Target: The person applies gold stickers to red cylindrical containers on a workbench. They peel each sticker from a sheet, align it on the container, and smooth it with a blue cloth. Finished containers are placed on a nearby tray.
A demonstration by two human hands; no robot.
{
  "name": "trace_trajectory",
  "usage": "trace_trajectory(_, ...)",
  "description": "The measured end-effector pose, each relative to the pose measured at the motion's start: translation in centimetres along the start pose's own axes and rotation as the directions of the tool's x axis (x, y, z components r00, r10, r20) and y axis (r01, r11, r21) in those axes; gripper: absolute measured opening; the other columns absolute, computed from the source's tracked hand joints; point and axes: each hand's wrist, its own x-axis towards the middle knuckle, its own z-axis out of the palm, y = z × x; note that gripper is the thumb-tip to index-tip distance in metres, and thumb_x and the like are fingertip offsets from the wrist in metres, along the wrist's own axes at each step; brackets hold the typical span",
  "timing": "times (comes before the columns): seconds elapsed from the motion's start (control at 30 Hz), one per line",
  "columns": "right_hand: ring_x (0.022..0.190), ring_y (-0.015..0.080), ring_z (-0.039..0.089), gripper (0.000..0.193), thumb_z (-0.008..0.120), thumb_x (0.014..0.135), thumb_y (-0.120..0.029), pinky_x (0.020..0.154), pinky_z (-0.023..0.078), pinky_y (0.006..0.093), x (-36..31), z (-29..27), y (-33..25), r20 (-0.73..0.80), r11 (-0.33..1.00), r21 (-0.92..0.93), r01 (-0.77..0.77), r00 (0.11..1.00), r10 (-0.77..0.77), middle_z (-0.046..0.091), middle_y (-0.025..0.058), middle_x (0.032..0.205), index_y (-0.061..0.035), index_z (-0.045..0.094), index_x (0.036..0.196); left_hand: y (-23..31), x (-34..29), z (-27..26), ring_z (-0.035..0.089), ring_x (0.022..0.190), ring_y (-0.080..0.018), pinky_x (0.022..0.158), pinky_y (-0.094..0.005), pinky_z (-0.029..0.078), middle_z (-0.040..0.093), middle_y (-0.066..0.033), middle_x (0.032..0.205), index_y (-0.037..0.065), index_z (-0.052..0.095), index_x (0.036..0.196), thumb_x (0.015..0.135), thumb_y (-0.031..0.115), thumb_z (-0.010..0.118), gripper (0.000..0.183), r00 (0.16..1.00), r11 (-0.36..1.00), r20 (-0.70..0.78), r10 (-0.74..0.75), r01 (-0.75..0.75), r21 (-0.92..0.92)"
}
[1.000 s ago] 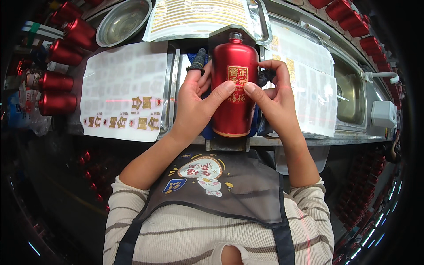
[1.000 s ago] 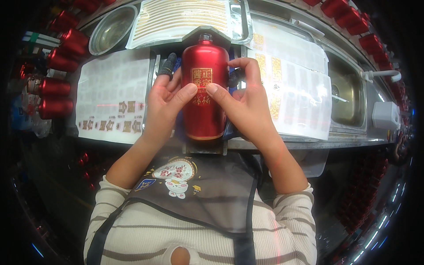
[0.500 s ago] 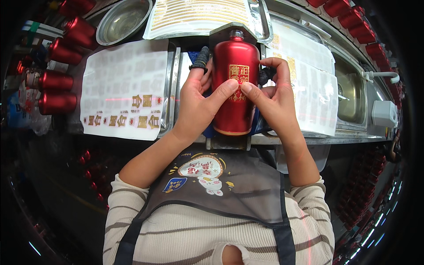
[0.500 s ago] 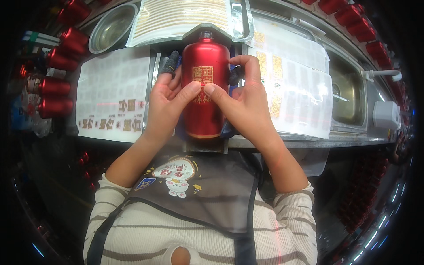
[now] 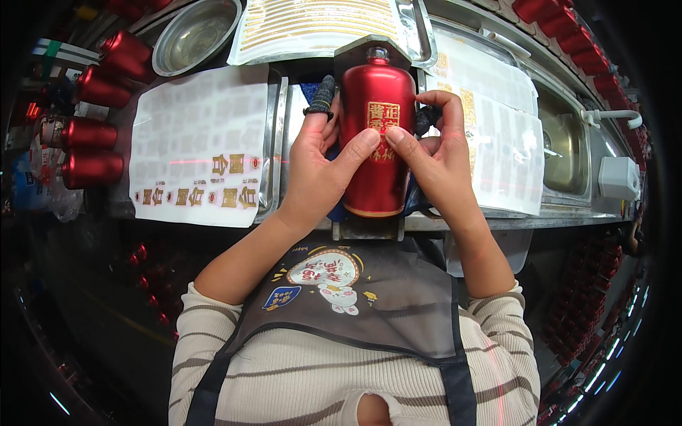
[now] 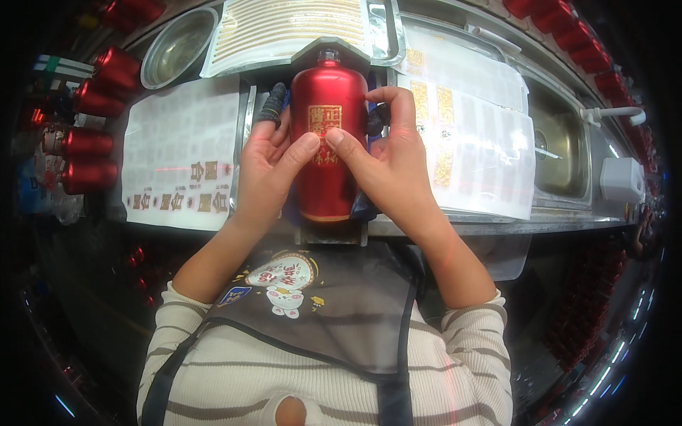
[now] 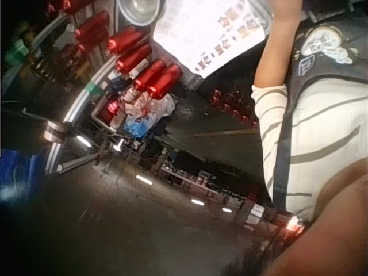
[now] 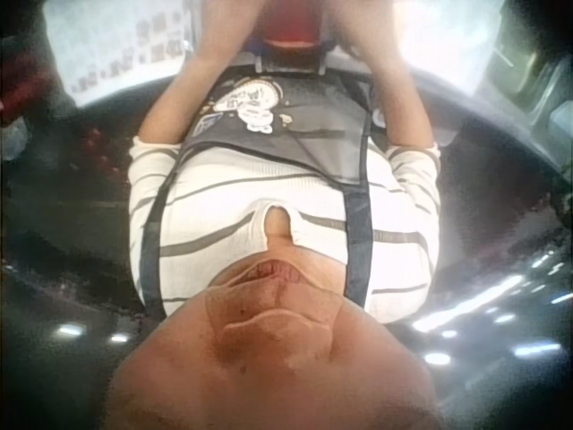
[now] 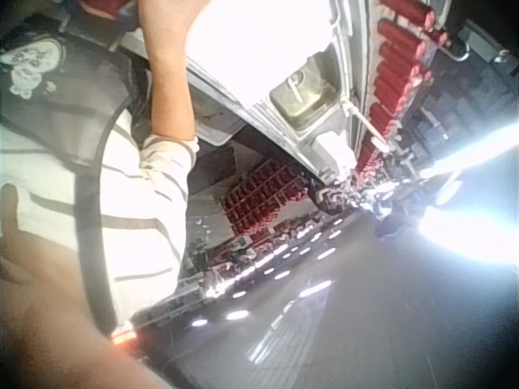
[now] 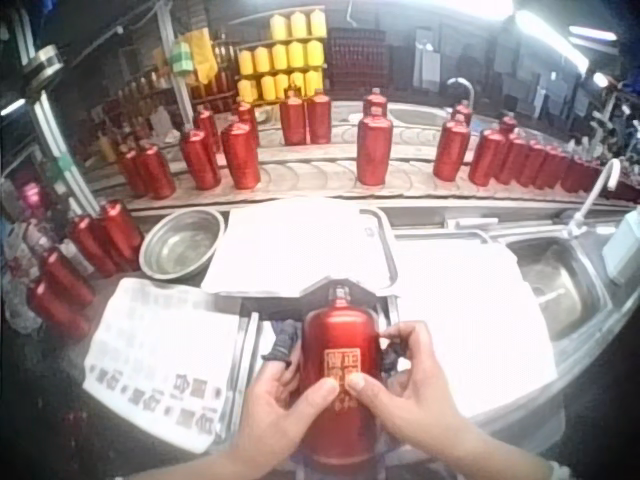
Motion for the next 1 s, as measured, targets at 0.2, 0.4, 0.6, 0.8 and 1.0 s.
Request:
trace_trajectory(0.2,0.057,0.0047,0.056,0.057,0.076,0.087,-0.023,0.047,0.042,0.0201,0.0,0.3,0.4,-0.044,0.998,0.026,0.055,0.998,-0.054,0.062,0.0114,0.094,0.0007,0.04,0.124,0.2,-0.2,0.2,0.057,0.121,-0.0192,0.102,-0.0326,0.047,0.056,-0.0183,0.132,-0.006,0.044,0.134,0.092,0.014,0.072,0.055,1.0,1.0,0.001,0.018,-0.018,0.009)
trace_trajectory(0.4,0.061,0.0057,0.059,0.05,0.071,0.091,-0.022,0.049,0.044,0.0206,-0.2,0.1,0.5,-0.012,0.999,0.039,0.024,1.0,-0.023,0.061,0.0135,0.098,-0.0018,0.04,0.125,-0.2,-0.4,-0.1,0.058,0.118,-0.0178,0.102,-0.0318,0.047,0.059,-0.0158,0.129,-0.007,0.042,0.138,0.093,0.015,0.071,0.058,0.999,0.999,-0.01,0.033,-0.033,0.019)
trace_trajectory(0.6,0.06,0.0073,0.061,0.047,0.069,0.093,-0.02,0.048,0.046,0.0204,-0.3,0.4,0.6,-0.011,0.989,0.144,0.045,0.999,-0.044,0.063,0.0117,0.094,-0.0032,0.039,0.125,-0.1,-0.5,-0.2,0.059,0.116,-0.0167,0.1,-0.0307,0.047,0.06,-0.015,0.127,-0.006,0.043,0.137,0.093,0.015,0.071,0.057,1.0,0.999,-0.007,0.016,-0.016,-0.028)
trace_trajectory(0.8,0.057,0.0064,0.059,0.053,0.073,0.091,-0.019,0.046,0.044,0.0193,-0.2,0.6,0.5,-0.036,0.996,0.053,0.069,0.997,-0.068,0.063,0.0115,0.092,-0.0028,0.037,0.126,-0.2,-0.6,-0.1,0.06,0.112,-0.0163,0.098,-0.031,0.049,0.062,-0.0147,0.123,-0.004,0.047,0.132,0.092,0.015,0.071,0.05,0.999,0.999,0.013,0.04,-0.04,0.015)
trace_trajectory(1.0,0.061,0.0063,0.059,0.054,0.074,0.09,-0.018,0.047,0.044,0.0194,-0.5,0.5,0.1,-0.004,0.995,0.093,0.03,1.0,-0.03,0.06,0.0139,0.104,-0.0028,0.037,0.127,-0.4,-0.7,-0.3,0.06,0.113,-0.0163,0.098,-0.0313,0.049,0.061,-0.0147,0.123,-0.005,0.045,0.133,0.092,0.016,0.072,0.053,0.998,0.998,0.016,0.056,-0.056,0.036)
